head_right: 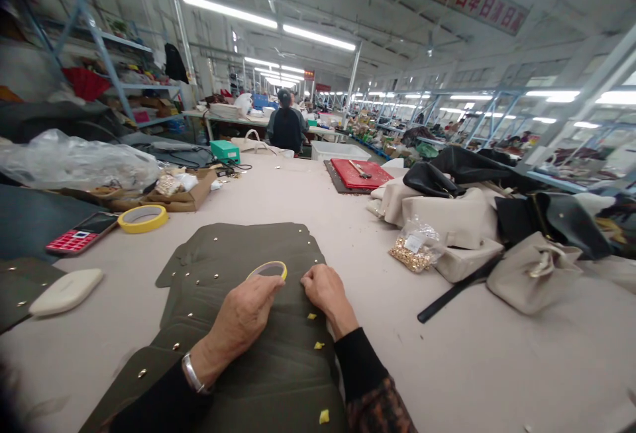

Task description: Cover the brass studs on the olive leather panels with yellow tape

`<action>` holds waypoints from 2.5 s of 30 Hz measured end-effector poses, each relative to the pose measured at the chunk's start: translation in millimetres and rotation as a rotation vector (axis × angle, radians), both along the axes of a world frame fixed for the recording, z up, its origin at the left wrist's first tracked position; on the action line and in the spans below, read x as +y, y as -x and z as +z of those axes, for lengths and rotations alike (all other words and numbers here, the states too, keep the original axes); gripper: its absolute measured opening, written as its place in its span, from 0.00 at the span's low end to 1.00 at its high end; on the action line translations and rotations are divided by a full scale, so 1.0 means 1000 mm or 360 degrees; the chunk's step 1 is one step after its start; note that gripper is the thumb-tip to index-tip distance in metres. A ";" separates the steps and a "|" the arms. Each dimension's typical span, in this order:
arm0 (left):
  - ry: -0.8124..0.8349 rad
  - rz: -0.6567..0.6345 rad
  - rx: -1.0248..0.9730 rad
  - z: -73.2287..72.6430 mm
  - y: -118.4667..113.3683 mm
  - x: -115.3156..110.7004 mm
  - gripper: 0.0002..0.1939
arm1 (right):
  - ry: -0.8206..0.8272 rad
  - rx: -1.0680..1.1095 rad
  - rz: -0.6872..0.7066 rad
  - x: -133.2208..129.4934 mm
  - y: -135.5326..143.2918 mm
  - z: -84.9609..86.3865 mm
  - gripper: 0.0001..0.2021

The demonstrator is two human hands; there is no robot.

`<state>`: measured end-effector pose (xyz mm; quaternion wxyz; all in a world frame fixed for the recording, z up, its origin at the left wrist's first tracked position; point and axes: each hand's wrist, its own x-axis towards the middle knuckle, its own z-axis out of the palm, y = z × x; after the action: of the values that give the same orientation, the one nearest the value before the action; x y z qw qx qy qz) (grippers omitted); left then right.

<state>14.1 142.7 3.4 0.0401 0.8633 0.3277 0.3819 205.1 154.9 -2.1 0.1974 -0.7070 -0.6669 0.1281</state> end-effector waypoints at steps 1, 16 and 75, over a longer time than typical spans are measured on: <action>0.0017 -0.0023 -0.0072 0.001 0.001 0.001 0.11 | 0.0028 0.0024 0.0063 -0.005 -0.002 0.001 0.09; 0.0262 -0.0122 0.0007 0.004 -0.001 -0.009 0.24 | -0.0655 0.0686 0.0585 -0.055 0.013 0.024 0.11; 0.0228 0.0292 0.0751 -0.012 -0.019 0.001 0.10 | 0.0475 0.1143 -0.0242 -0.038 -0.051 -0.015 0.05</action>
<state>33.0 143.4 -9.1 -0.0111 0.8901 0.4311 0.1479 256.1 116.4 -16.7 0.3222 -0.6855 -0.4751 0.4478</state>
